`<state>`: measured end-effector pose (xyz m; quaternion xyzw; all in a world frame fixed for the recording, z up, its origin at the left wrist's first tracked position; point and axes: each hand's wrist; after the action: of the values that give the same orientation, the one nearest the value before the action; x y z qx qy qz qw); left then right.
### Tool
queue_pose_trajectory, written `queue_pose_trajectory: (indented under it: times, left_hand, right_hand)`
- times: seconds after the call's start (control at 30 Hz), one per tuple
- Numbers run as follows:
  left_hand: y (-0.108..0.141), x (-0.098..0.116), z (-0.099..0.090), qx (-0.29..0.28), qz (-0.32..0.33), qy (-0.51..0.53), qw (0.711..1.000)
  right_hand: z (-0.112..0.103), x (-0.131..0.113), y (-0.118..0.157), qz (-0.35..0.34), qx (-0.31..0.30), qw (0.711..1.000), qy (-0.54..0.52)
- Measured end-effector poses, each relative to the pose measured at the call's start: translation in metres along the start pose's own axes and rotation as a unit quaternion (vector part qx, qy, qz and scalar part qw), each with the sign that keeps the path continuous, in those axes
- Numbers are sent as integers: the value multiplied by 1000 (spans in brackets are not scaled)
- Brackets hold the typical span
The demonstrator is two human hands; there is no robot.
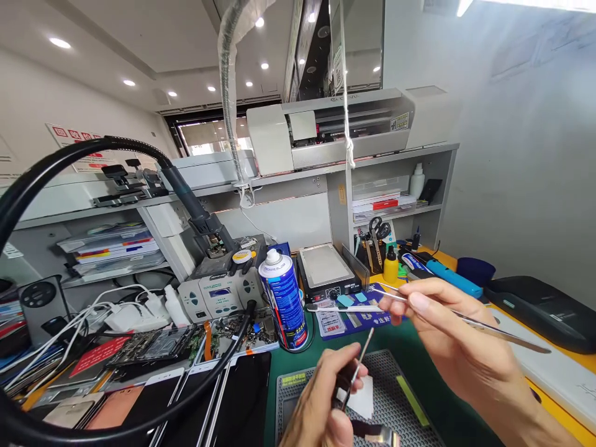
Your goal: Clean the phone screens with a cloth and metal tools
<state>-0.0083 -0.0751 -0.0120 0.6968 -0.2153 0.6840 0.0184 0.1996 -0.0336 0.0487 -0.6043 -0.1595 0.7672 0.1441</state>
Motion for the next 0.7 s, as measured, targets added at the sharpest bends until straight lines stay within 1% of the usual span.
queue_pose_trajectory:
  times: [0.03, 0.07, 0.13, 0.23, 0.3, 0.4, 0.47, 0.57, 0.63, 0.7]
  left_hand:
    - [-2, -4, 1, 26, 43, -47, 998]
    - [-3, -9, 2, 46, 83, -88, 992]
    - [-5, -18, 1, 75, 154, -147, 974]
    - [-7, -24, -1, 118, 221, -209, 945]
    - [-7, -21, -3, 150, 241, -244, 927]
    - [-9, -13, -4, 172, 269, -293, 901]
    - [-10, -7, -4, 185, 285, -321, 884]
    - [-12, 0, -6, 203, 301, -354, 862]
    - [-12, 2, -7, 200, 309, -374, 851]
    - [-12, 2, -9, 191, 313, -387, 846]
  right_hand:
    - [0, 0, 1, -12, 9, 1000, 13]
    - [0, 1, 3, -18, 5, 1000, 19]
    - [1, 0, 8, -12, -30, 999, 15]
    - [3, -3, 17, 23, -79, 997, 2]
    - [5, -5, 22, 23, -109, 994, -2]
    - [8, -7, 27, -5, -156, 988, 3]
    - [11, -7, 27, -14, -162, 987, 8]
    - [13, -5, 28, -3, -169, 986, 5]
    - [12, -3, 28, 12, -191, 982, -8]
    - [11, -1, 28, 24, -214, 976, -24]
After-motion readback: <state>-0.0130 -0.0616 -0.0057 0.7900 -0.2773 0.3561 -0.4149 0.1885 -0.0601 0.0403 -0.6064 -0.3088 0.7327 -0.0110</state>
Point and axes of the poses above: each hand's wrist, its own y-axis away from the middle knuckle, its own z-axis out of the palm, x = y × z, and after that the axes turned 13 degrees about y, right-handed
